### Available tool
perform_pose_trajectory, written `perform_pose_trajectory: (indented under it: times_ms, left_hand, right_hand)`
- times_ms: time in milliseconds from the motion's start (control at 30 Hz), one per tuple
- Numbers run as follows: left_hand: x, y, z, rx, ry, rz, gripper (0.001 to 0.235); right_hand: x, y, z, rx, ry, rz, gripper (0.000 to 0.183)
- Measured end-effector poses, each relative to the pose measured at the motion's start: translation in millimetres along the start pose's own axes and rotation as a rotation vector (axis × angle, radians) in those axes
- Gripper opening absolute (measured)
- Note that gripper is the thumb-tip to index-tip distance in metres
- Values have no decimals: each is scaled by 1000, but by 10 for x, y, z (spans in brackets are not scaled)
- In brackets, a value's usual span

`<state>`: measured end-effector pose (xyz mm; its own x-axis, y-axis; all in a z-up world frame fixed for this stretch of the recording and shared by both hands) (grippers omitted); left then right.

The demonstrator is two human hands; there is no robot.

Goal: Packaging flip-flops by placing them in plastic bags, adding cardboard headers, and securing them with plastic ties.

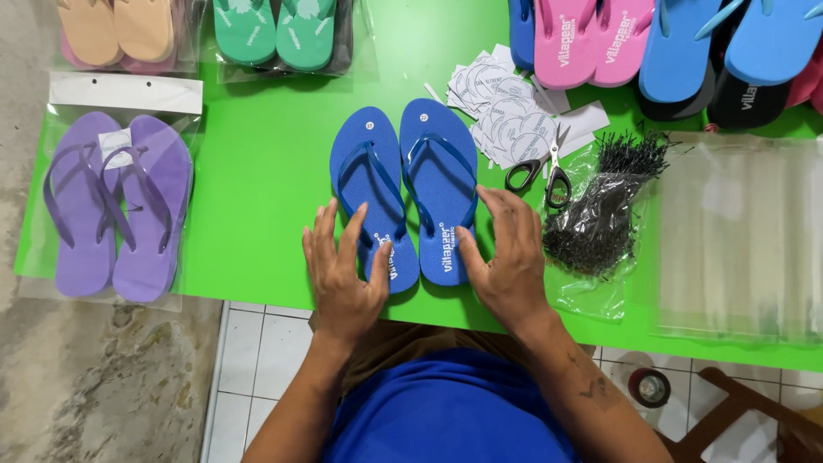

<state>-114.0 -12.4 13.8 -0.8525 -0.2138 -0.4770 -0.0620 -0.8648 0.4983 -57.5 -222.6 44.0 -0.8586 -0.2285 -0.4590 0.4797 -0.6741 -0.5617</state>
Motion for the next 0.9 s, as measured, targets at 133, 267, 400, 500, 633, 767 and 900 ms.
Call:
perform_pose_trajectory:
  times_ms: [133, 267, 400, 500, 633, 767, 900]
  left_hand:
    - [271, 24, -50, 57, -266, 82, 85]
    - [376, 20, -165, 19, -317, 72, 91]
    - [294, 32, -233, 17, -307, 72, 89]
    - [279, 33, -270, -28, -268, 45, 88]
    - [299, 61, -259, -109, -203, 2, 90]
    - [334, 117, -166, -118, -62, 20, 95]
    - [473, 477, -120, 28, 51, -105, 86]
  right_hand:
    - [141, 44, -108, -68, -219, -135, 63]
    - [279, 186, -259, -6, -225, -95, 68]
    - [185, 194, -312, 46, -215, -73, 67]
    - [172, 229, -356, 27, -244, -104, 67]
    - [221, 253, -363, 49, -222, -80, 67]
    - [206, 111, -120, -29, -243, -134, 69]
    - [281, 308, 234, 1, -116, -155, 57]
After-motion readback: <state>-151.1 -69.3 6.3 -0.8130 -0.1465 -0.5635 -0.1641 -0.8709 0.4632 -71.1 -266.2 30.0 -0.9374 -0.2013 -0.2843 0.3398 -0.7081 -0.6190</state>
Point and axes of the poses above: each hand's wrist, its own x-axis away from the middle knuckle, its own z-axis out of the back of the hand, y = z × x, the point moved 7 cm from there along -x, towards the middle knuckle, and after that the axes turned 1 degree about -y, right-handed, at the moved point
